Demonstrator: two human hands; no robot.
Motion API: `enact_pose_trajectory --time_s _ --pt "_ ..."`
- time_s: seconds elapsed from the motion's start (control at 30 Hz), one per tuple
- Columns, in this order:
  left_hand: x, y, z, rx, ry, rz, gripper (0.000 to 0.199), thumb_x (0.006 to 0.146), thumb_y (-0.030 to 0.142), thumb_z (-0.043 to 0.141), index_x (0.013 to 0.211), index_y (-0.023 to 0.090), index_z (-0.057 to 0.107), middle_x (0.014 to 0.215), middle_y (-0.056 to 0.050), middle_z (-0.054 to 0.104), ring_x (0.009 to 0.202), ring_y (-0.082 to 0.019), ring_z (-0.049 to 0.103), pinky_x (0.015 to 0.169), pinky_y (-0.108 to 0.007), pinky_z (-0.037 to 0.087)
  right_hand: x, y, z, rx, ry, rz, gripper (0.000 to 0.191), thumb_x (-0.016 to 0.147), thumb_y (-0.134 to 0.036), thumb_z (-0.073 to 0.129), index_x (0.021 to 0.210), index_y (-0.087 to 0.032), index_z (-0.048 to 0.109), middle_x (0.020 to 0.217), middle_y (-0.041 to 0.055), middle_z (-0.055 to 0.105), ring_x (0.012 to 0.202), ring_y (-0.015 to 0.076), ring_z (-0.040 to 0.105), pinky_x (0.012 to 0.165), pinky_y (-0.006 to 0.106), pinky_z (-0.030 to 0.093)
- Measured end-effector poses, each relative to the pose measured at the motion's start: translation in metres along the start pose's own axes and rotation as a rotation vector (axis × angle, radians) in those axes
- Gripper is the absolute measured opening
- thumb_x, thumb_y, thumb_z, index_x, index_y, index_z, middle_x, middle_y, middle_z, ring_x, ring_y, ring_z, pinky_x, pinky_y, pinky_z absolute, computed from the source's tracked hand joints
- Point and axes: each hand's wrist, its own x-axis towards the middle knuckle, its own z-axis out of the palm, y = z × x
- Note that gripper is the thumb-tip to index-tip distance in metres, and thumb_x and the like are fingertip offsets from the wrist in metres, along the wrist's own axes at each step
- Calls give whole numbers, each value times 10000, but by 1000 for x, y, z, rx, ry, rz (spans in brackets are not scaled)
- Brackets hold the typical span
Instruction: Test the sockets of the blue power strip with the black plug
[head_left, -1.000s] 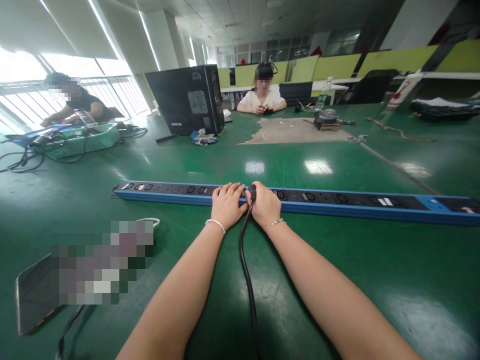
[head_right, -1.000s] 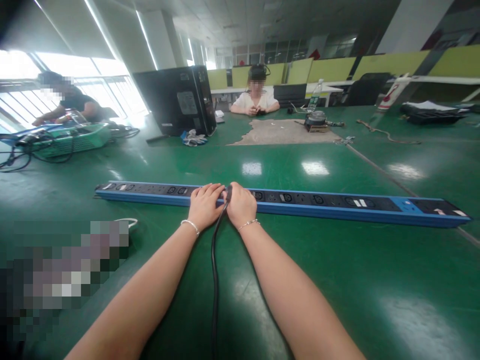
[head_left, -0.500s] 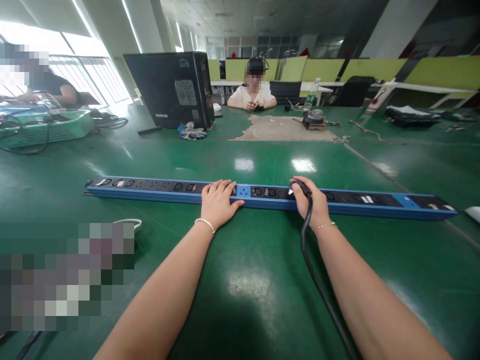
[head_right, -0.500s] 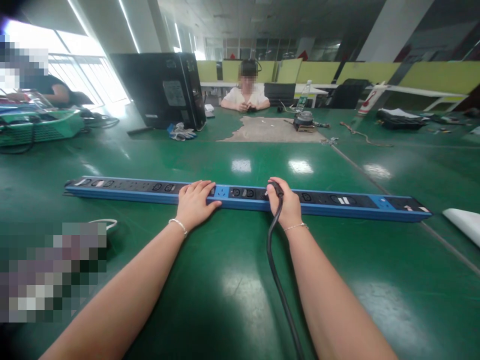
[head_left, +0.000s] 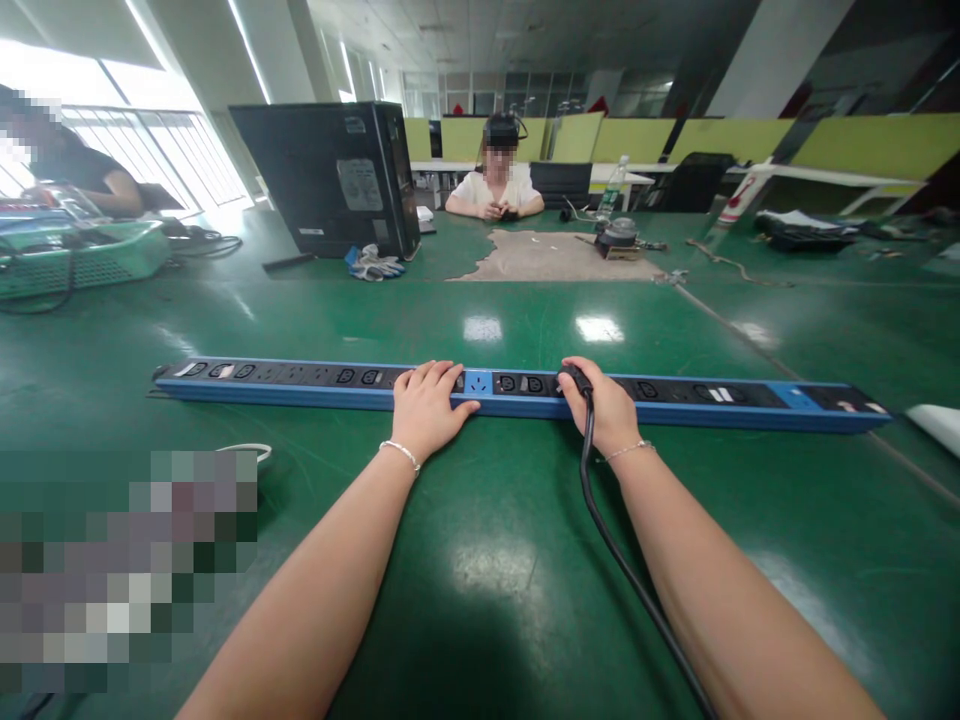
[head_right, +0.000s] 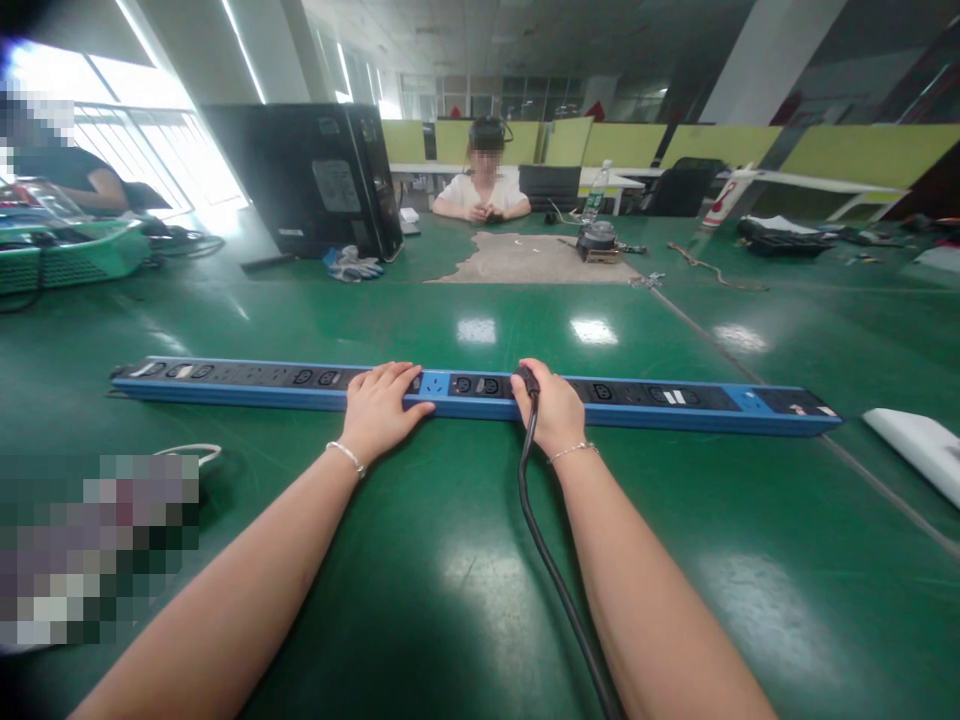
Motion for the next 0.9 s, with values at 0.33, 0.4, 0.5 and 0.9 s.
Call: enact_pose_trajectory --time_s 0.33,0.4,0.5,0.9 --pt "5 1 -3 -26 -17 58 568 801 532 519 1272 214 499 1331 -87 523 1271 -244 416 1094 -403 248 -7 -8 9 -36 57 -151 324 898 -337 434 1123 -165 591 1083 106 683 970 233 640 969 413 407" --pt "5 2 -4 -17 -18 55 576 795 543 523 1264 209 503 1320 -92 530 1257 -244 428 1089 -402 263 -9 -9 10 -48 74 -150 332 898 -335 433 1136 -161 586 1119 106 672 1004 238 631 984 423 390" --pt "7 3 -5 -7 -16 49 578 784 552 535 1248 208 515 1299 -92 544 1236 -245 445 1075 -395 289 -9 -8 11 -68 81 -156 331 895 -325 443 1147 -162 584 1159 94 658 1038 249 621 998 445 368" --pt "10 0 -6 -19 -1 61 599 726 614 582 1177 222 552 1190 -86 585 1146 -273 482 971 -408 360 -11 -7 10 -25 112 -169 302 895 -351 458 1113 -200 604 1080 72 691 987 223 641 965 387 400"
